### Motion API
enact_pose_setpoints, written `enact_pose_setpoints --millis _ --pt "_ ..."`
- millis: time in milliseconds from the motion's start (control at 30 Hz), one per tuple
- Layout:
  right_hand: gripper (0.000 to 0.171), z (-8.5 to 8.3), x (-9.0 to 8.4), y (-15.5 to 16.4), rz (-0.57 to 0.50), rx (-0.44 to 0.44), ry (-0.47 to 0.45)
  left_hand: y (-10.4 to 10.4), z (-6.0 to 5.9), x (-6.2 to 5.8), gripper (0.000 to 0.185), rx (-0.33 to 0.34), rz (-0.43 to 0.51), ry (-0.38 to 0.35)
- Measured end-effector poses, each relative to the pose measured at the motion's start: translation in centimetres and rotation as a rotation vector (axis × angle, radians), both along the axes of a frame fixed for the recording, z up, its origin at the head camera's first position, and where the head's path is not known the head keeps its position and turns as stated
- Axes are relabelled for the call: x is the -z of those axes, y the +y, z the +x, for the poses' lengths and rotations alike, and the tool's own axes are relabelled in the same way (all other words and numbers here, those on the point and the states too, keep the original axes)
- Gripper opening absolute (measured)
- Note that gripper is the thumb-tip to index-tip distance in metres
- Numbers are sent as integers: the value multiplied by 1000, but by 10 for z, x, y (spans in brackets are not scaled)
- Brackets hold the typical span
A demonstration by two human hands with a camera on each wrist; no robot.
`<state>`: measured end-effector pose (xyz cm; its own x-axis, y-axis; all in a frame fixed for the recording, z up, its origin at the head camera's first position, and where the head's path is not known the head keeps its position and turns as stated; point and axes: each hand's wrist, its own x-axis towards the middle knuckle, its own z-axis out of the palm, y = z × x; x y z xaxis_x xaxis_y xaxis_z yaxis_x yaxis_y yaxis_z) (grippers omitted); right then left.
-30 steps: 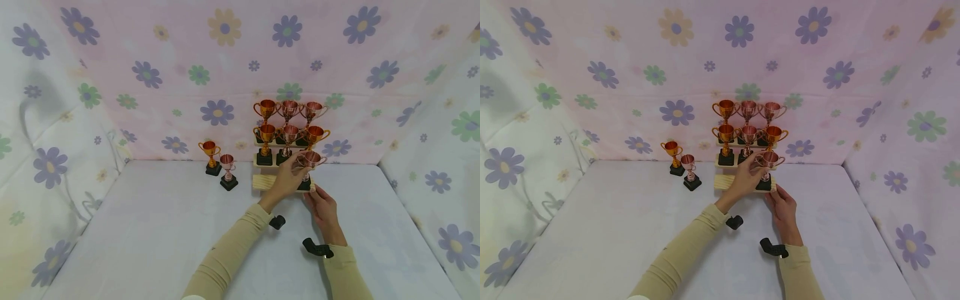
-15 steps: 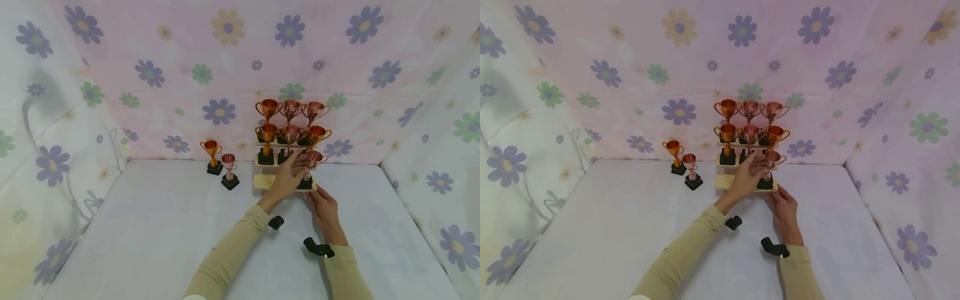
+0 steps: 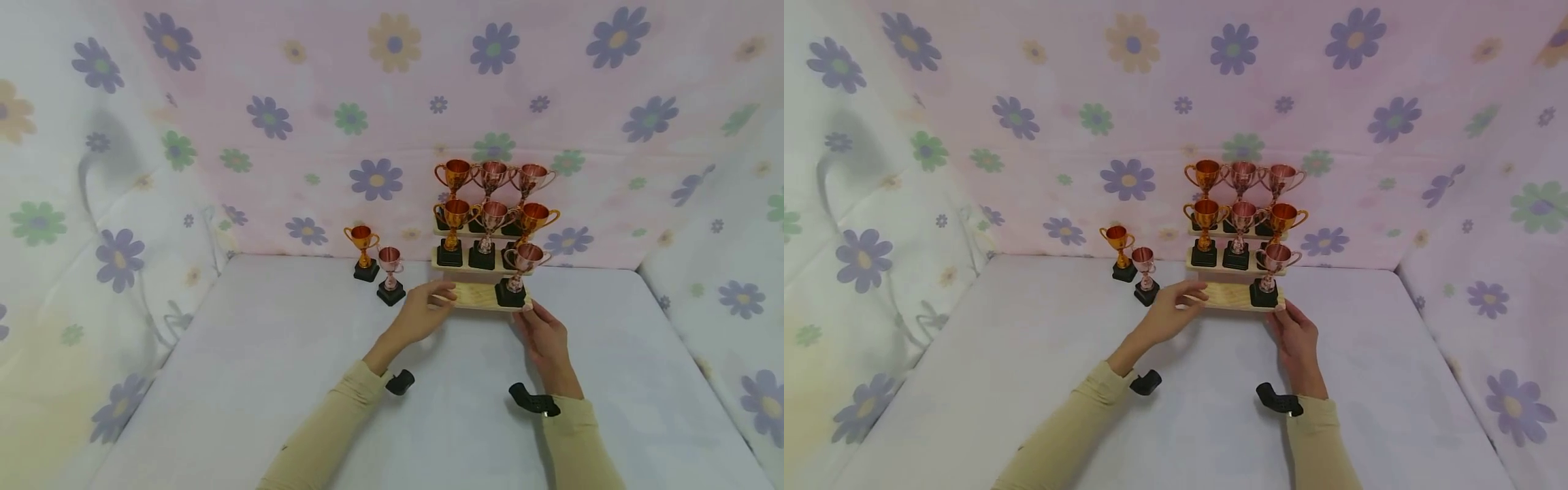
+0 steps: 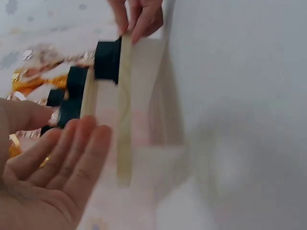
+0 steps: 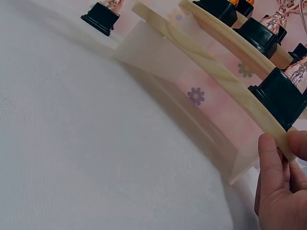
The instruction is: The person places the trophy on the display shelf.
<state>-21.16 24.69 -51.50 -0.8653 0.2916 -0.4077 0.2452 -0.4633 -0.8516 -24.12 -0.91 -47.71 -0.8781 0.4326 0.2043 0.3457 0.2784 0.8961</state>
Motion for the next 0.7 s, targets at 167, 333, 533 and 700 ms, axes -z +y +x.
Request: enact_pose_setpoints --millis 167,333,533,700 --pt "56 -1 0 3 -14 17 -43 -50 -1 -3 22 -23 -212 -16" --pt "57 -1 -1 6 -36 14 -49 -88 -4 -7 27 -133 -315 -56" --pt "57 0 -4 4 -52 21 -43 -108 -14 -7 61 -287 -263 -100" --pt "57 1 -5 1 -41 5 -28 -113 -24 -1 75 -349 -71 -44"
